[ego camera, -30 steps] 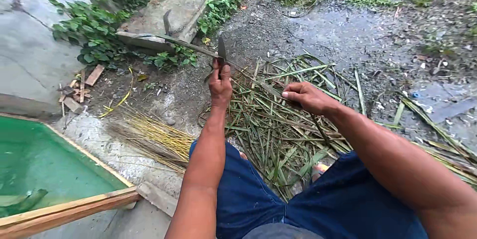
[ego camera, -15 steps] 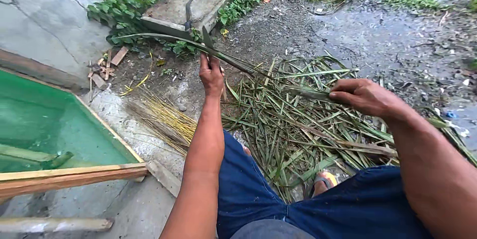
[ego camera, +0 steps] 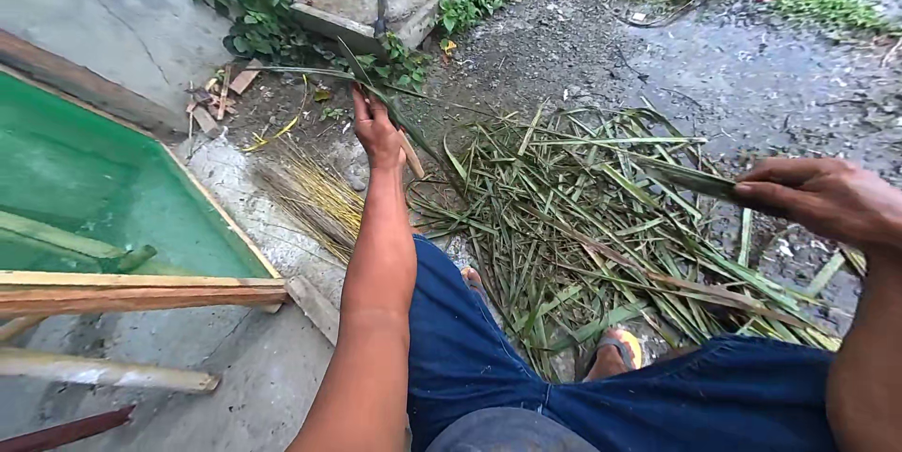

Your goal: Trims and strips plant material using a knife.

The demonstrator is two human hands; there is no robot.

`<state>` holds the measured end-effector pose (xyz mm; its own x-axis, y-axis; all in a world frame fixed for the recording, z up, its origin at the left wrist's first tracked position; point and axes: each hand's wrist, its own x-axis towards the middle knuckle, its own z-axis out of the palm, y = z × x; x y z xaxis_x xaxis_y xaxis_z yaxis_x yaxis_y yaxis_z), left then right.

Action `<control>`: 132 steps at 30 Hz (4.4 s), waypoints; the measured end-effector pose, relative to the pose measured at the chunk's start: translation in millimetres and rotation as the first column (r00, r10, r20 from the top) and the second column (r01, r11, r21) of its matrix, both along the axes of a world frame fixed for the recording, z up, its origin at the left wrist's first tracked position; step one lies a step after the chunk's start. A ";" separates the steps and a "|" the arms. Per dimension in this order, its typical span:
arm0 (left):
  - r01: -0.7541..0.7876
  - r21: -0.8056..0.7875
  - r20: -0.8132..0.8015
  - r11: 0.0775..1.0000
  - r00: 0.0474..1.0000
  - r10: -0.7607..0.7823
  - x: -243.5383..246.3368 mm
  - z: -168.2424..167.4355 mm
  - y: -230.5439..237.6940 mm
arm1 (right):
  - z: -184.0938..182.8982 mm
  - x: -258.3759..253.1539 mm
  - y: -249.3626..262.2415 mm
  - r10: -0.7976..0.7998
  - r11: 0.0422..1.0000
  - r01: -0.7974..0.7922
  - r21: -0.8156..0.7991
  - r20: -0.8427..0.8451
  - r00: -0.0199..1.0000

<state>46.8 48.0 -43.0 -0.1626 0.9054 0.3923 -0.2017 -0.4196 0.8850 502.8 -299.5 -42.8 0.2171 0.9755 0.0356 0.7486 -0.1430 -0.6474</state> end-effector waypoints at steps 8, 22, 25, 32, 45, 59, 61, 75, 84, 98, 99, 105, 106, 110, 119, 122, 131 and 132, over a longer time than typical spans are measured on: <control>0.063 -0.045 0.075 0.997 0.995 -0.059 -27.6 -0.4 6.4 | -24.7 38.2 -11.8 -0.143 0.988 0.138 -0.071 -0.082 0.986; 0.253 -0.086 0.311 0.964 0.926 -0.215 -46.0 2.9 13.0 | -27.9 70.2 -32.4 -0.397 0.918 0.396 -0.034 -0.051 0.916; 0.303 -0.069 0.300 0.951 0.915 -0.270 -45.1 1.5 12.2 | -36.0 80.1 -34.7 -0.436 0.900 0.435 -0.010 -0.015 0.900; -0.045 -0.278 -0.169 0.959 0.986 -0.003 -38.5 -5.3 20.2 | -55.4 115.0 -40.2 -0.555 0.832 0.551 0.068 0.115 0.824; 0.146 -0.624 -0.780 0.768 -0.184 -0.598 44.3 -43.2 -7.6 | 18.8 7.9 24.2 -0.531 0.799 0.589 0.117 -0.323 0.784; 0.592 -0.616 -0.728 0.519 -0.178 -0.662 137.2 -45.7 -124.2 | 26.1 -34.2 73.5 -0.153 0.761 0.631 0.151 -0.904 0.400; 0.599 -0.613 -0.753 0.515 -0.248 -0.609 134.3 -46.0 -121.4 | 25.4 -34.6 70.2 -0.124 0.724 0.674 0.147 -0.933 0.337; 0.695 -0.430 -0.351 0.576 0.459 -0.816 121.2 -32.1 -113.2 | 20.7 -79.8 52.0 0.047 0.905 0.337 0.259 -0.849 0.526; 0.467 -0.454 -0.670 0.759 0.383 -0.636 128.1 -30.1 -119.7 | 24.7 -113.3 17.2 -0.135 0.895 0.371 0.247 -0.642 0.754; 0.637 -0.215 -0.811 0.740 0.306 -0.499 172.4 -38.2 -172.3 | 13.1 -138.0 48.3 -0.246 0.852 0.380 0.361 -0.366 0.898; 0.549 -0.357 -0.802 0.756 0.235 -0.549 174.5 -41.8 -157.9 | 12.3 -137.7 48.0 -0.243 0.850 0.375 0.370 -0.357 0.902; 0.342 -0.523 -0.821 0.781 0.045 -0.569 185.9 -63.9 -133.0 | 9.2 -123.7 48.5 -0.322 0.843 0.426 0.328 -0.327 0.889; 0.323 -0.515 -0.841 0.794 -0.012 -0.541 186.6 -67.3 -133.7 | 9.1 -123.8 48.3 -0.337 0.840 0.436 0.323 -0.320 0.886; 0.172 -0.659 -0.750 0.732 -0.093 -0.654 179.2 -87.5 -114.4 | 28.0 -114.0 33.4 -0.377 0.753 0.550 0.363 -0.448 0.811; 0.535 -0.524 -0.528 0.663 0.406 -0.746 177.4 -44.8 -153.6 | 20.0 -118.9 38.9 -0.347 0.778 0.555 0.296 -0.533 0.771; 0.646 -0.335 -0.667 0.686 0.352 -0.657 179.1 -25.6 -179.3 | 13.0 -135.3 51.0 -0.307 0.806 0.480 0.347 -0.447 0.840; 0.206 -0.687 -0.637 0.697 0.290 -0.714 169.7 -79.4 -115.2 | 23.9 -120.3 38.4 -0.276 0.722 0.552 0.418 -0.558 0.783; 0.191 -0.721 -0.590 0.666 0.333 -0.735 168.4 -81.2 -116.3 | 24.0 -116.0 36.6 -0.277 0.719 0.574 0.392 -0.595 0.754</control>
